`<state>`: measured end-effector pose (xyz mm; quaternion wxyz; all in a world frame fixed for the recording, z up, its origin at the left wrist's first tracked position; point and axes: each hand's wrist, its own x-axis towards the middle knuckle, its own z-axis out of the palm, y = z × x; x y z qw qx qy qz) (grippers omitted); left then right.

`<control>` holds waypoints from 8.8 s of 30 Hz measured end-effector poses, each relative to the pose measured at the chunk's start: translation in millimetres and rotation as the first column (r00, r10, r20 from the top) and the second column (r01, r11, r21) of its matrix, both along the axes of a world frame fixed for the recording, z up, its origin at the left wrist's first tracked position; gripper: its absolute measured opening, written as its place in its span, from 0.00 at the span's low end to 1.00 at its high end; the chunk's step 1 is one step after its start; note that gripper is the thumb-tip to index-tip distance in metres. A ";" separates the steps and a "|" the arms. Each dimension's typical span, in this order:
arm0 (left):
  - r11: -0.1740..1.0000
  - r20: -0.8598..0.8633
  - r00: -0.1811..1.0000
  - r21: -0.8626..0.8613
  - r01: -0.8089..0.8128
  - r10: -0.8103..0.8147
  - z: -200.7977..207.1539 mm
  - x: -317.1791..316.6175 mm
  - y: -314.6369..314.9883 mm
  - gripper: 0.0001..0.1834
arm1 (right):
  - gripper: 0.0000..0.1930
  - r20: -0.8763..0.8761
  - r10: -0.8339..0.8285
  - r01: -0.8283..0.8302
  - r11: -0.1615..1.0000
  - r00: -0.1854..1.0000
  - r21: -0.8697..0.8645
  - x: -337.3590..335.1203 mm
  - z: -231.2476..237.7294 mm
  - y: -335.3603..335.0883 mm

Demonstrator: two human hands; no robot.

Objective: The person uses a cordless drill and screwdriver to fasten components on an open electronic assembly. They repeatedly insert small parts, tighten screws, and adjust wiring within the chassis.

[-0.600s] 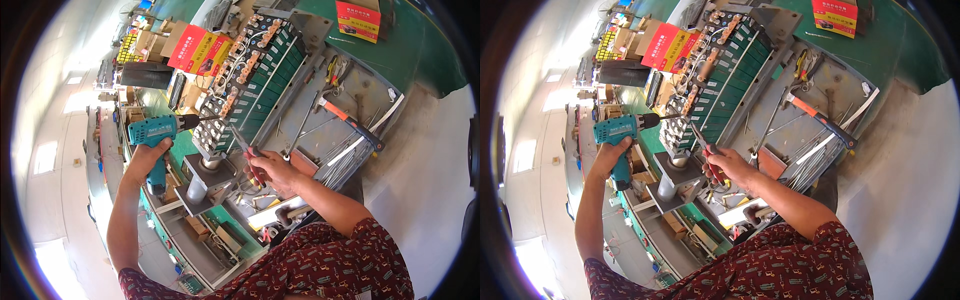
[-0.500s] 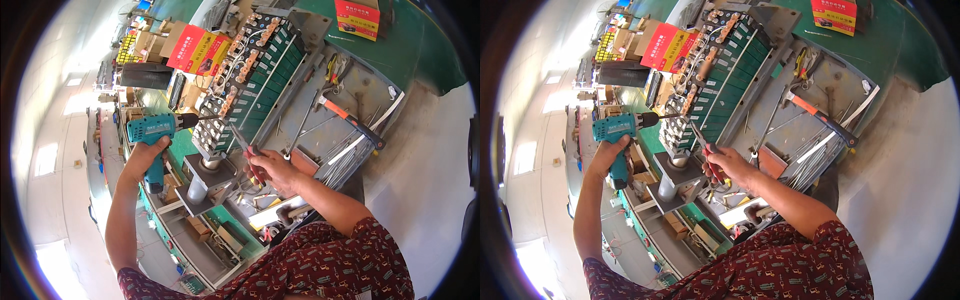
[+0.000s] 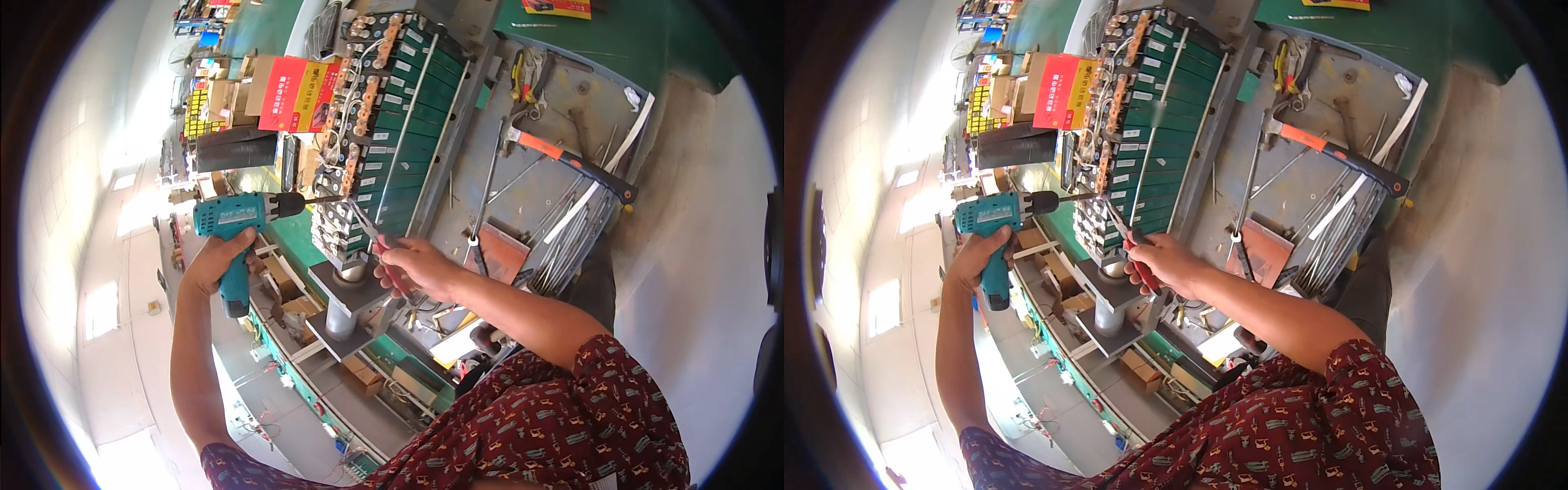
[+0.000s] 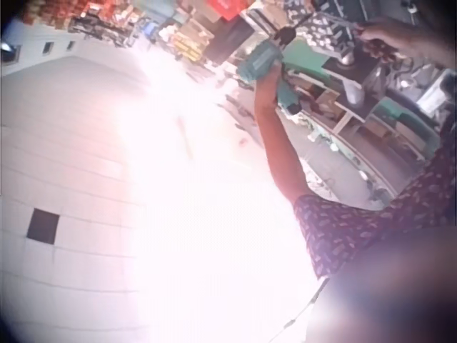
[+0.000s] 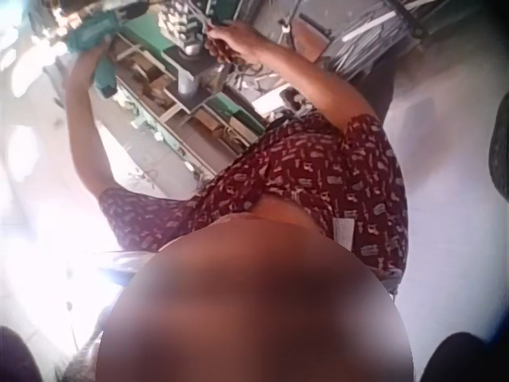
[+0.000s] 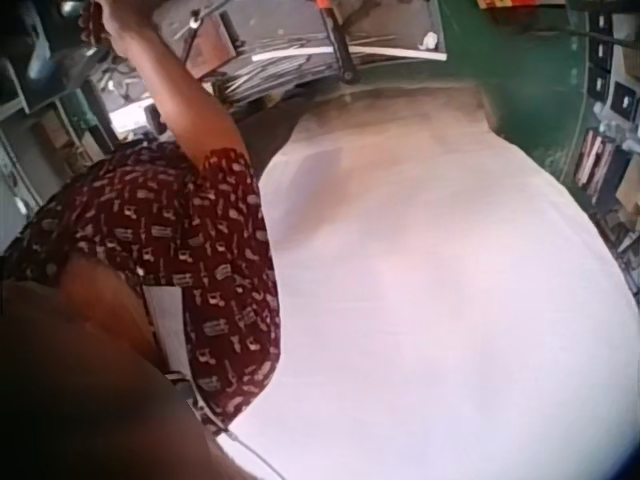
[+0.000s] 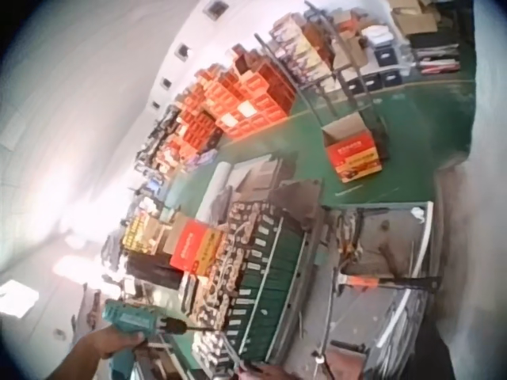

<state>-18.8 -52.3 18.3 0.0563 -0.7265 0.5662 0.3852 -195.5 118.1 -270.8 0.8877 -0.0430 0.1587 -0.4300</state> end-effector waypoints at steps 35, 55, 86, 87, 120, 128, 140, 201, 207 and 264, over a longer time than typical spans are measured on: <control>0.993 0.082 0.994 -0.103 -0.065 0.073 -0.3 -19.8 24.7 0.25 | 0.10 -0.102 -0.096 0.112 0.980 0.990 0.164 34.2 34.4 -12.6; 0.996 0.102 0.992 -0.042 -0.074 0.078 -0.9 -8.5 18.5 0.17 | 0.11 -0.065 -0.110 0.120 0.976 0.992 0.180 37.9 34.0 -14.3; 0.996 0.165 0.986 -0.085 -0.016 0.030 -2.6 -26.9 26.0 0.27 | 0.09 -0.031 -0.135 0.136 0.990 0.990 0.047 37.3 19.3 -15.4; 0.995 0.166 0.985 -0.101 -0.018 0.034 -3.2 -29.4 27.5 0.27 | 0.09 -0.027 -0.146 0.147 0.988 0.989 0.046 38.5 19.1 -14.8; 0.991 0.149 0.986 -0.124 -0.057 0.076 -2.7 -29.3 28.6 0.27 | 0.09 -0.051 -0.106 0.111 0.987 0.993 0.112 32.0 23.3 -18.4; 0.995 0.146 0.987 -0.091 -0.049 0.062 -2.5 -26.4 26.5 0.26 | 0.08 -0.059 -0.110 0.115 0.988 0.992 0.102 31.4 23.4 -17.9; 0.997 0.147 0.988 -0.069 -0.028 0.038 -3.5 -29.5 26.2 0.26 | 0.09 -0.091 -0.101 0.107 0.992 0.991 0.066 35.1 23.4 -12.8; 0.993 0.142 0.983 -0.053 -0.106 0.113 0.3 -31.7 25.2 0.19 | 0.09 -0.044 -0.102 0.107 0.985 0.994 0.135 33.7 30.6 -15.9; 0.994 0.151 0.984 -0.063 -0.084 0.093 0.2 -35.2 24.3 0.20 | 0.10 -0.036 -0.111 0.115 0.985 0.993 0.129 35.5 28.8 -18.9; 0.992 0.114 0.987 -0.052 -0.112 0.117 -5.5 -27.1 35.8 0.17 | 0.09 -0.068 -0.080 0.077 0.996 0.994 -0.048 31.7 6.4 -13.6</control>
